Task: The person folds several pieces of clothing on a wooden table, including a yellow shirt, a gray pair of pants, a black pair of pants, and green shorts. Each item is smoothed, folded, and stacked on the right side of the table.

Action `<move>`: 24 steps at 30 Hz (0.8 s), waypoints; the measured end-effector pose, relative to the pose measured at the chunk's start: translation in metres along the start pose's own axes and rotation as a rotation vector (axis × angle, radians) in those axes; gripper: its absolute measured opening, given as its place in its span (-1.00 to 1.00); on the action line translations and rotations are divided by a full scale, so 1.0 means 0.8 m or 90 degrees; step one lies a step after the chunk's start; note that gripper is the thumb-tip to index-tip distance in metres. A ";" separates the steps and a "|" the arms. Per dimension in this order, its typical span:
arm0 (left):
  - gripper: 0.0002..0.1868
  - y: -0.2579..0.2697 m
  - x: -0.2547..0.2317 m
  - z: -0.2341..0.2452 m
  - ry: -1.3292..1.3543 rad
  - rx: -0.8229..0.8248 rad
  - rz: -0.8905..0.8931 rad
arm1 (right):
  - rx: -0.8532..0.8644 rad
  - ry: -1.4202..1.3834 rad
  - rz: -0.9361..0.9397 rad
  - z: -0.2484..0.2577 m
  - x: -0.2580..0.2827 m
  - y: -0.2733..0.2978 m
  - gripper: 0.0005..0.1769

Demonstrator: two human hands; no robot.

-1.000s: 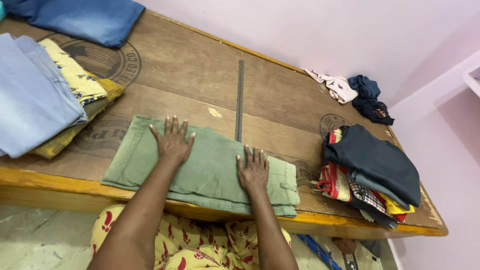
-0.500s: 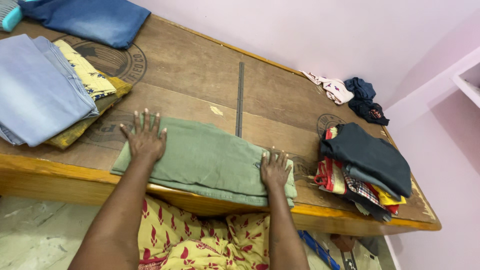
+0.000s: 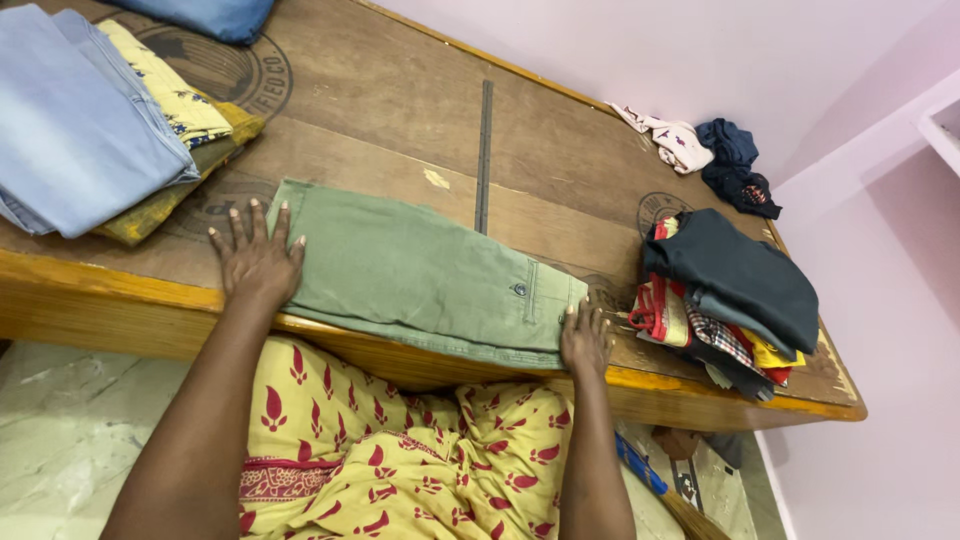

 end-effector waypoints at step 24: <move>-0.41 0.157 -0.146 0.044 0.161 0.169 -0.300 | -0.116 -0.049 0.412 0.072 0.138 0.171 -0.69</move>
Point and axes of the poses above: each hand's wrist, its own y-axis away from the middle knuckle, its own z-axis out of the back of the hand, x = y × z, the point moved 1 cm from there along -y, towards the middle knuckle, and after that the axes turned 5 degrees about -x, right-handed, at the moved point
